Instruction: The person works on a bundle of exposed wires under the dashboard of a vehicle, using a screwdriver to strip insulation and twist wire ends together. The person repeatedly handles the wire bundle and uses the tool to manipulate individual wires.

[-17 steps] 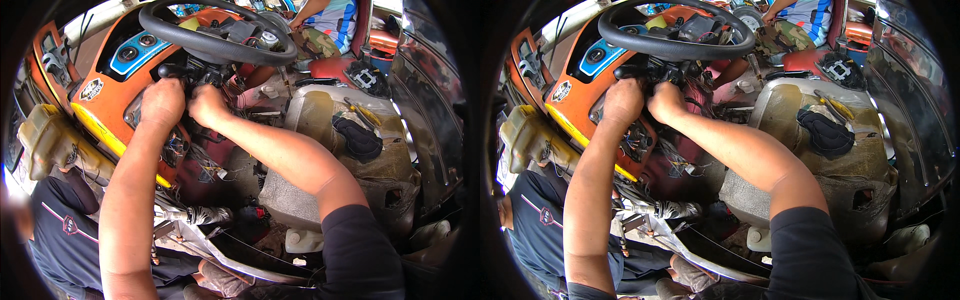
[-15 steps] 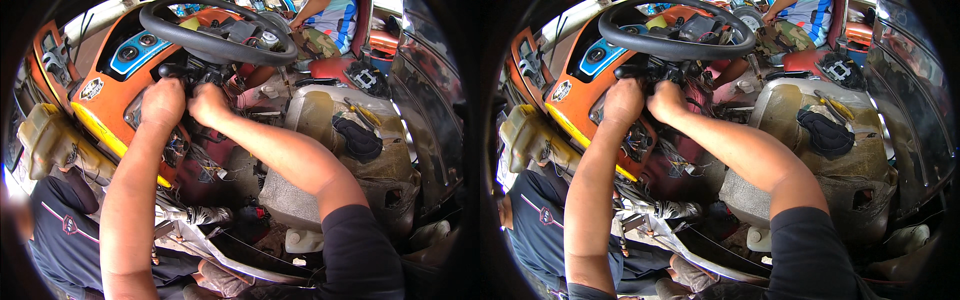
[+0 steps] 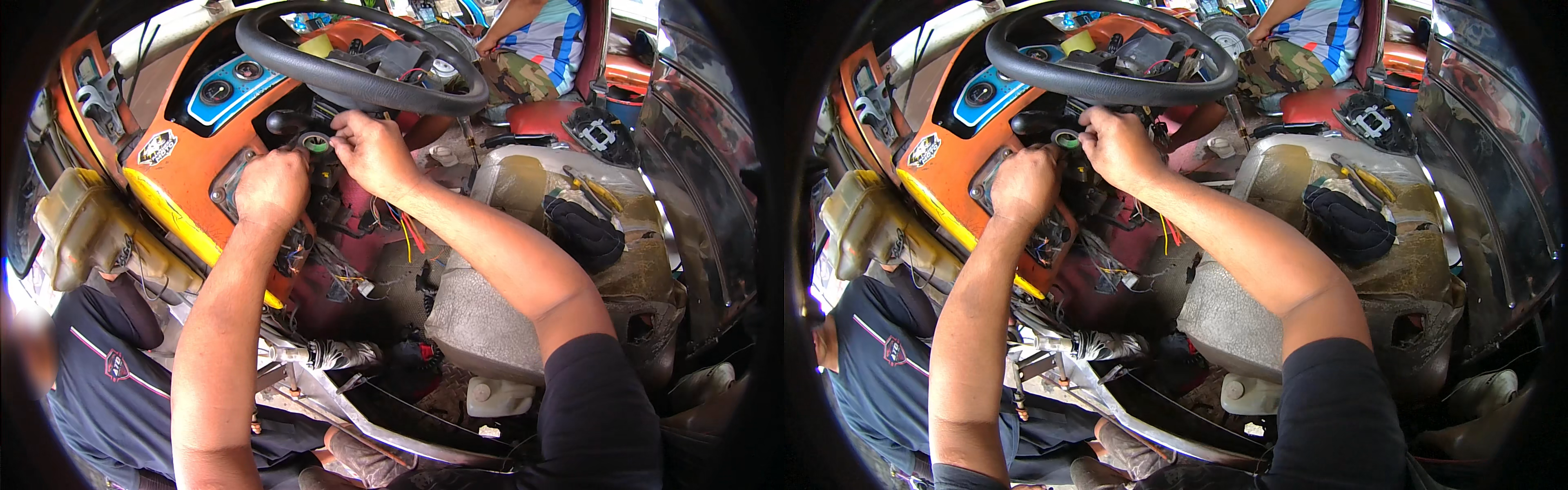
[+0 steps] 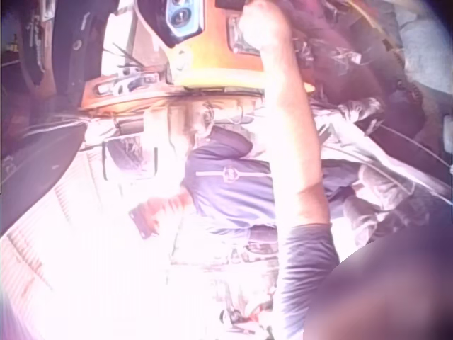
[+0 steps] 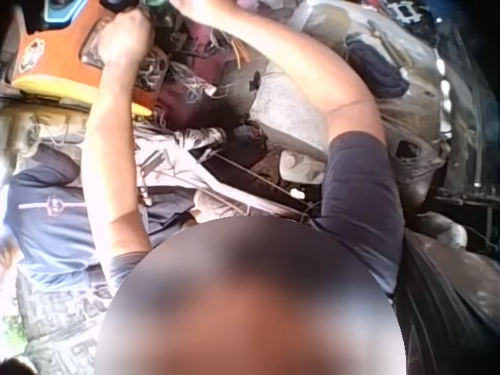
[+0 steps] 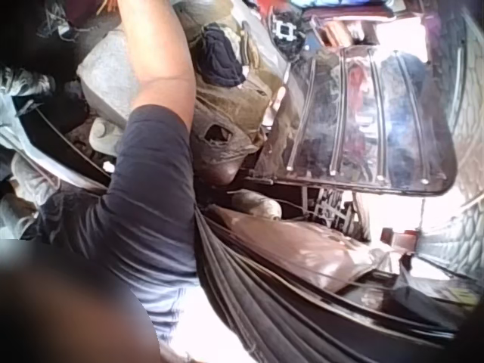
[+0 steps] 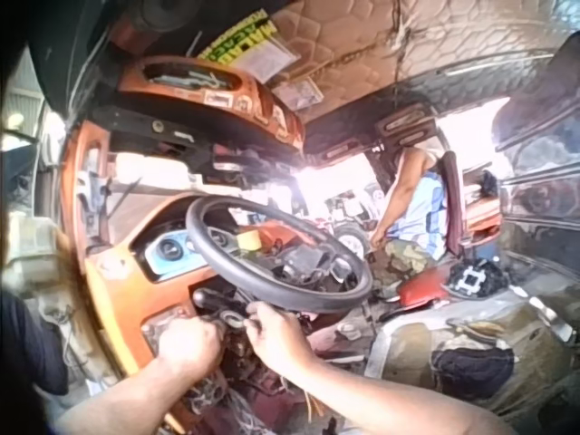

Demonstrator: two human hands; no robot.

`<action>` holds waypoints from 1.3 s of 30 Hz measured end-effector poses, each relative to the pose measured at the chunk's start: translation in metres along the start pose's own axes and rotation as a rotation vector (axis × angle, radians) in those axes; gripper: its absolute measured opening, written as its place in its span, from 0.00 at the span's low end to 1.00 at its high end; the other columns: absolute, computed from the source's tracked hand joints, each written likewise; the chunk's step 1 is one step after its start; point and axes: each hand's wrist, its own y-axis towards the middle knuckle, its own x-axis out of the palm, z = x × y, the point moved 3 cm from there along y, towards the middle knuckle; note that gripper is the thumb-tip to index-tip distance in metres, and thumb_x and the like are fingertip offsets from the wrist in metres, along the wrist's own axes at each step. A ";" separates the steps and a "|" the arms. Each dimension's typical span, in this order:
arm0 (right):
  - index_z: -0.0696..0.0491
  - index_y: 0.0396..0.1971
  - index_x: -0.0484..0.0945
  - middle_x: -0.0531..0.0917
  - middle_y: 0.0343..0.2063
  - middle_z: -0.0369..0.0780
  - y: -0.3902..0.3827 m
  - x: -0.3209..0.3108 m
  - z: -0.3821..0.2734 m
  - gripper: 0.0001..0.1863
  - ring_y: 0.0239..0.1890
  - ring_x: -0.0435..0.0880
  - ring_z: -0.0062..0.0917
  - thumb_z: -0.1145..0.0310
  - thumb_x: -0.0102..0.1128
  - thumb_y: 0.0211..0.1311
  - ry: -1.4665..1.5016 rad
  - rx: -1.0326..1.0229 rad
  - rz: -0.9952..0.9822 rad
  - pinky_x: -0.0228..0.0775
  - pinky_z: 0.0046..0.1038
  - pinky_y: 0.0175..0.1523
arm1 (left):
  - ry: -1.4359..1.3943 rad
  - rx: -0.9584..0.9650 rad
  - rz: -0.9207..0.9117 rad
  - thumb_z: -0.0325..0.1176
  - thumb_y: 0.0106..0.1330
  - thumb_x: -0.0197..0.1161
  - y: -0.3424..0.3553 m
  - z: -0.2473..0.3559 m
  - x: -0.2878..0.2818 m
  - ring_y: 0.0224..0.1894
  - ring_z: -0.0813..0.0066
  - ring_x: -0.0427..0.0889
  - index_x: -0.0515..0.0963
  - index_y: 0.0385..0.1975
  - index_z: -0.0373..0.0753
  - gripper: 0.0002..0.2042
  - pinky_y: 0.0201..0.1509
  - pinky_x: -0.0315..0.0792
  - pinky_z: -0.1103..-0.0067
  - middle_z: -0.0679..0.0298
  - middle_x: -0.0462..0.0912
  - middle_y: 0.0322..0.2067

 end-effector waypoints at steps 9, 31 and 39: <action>0.57 0.63 0.75 0.91 0.48 0.50 -0.011 0.021 0.006 0.22 0.47 0.93 0.43 0.79 0.60 0.70 0.016 0.004 -0.159 0.86 0.38 0.52 | -0.014 0.069 0.094 0.32 0.70 0.60 0.003 0.003 -0.003 0.44 0.51 0.93 0.86 0.45 0.39 0.10 0.48 0.87 0.60 0.53 0.91 0.44; 0.64 0.42 0.82 0.89 0.37 0.60 -0.009 0.039 -0.031 0.15 0.45 0.89 0.59 0.66 0.63 0.67 -0.197 0.486 -0.279 0.81 0.55 0.53 | -0.024 -0.008 0.022 0.32 0.68 0.61 0.008 -0.011 -0.030 0.43 0.50 0.93 0.87 0.40 0.38 0.10 0.50 0.86 0.57 0.48 0.91 0.38; 0.65 0.50 0.70 0.86 0.25 0.61 0.003 0.010 -0.045 0.18 0.34 0.89 0.60 0.64 0.60 0.76 -0.320 0.129 -0.309 0.83 0.57 0.39 | -0.040 -0.025 0.026 0.31 0.66 0.63 -0.006 -0.008 -0.023 0.42 0.53 0.94 0.89 0.38 0.37 0.09 0.47 0.87 0.62 0.52 0.93 0.39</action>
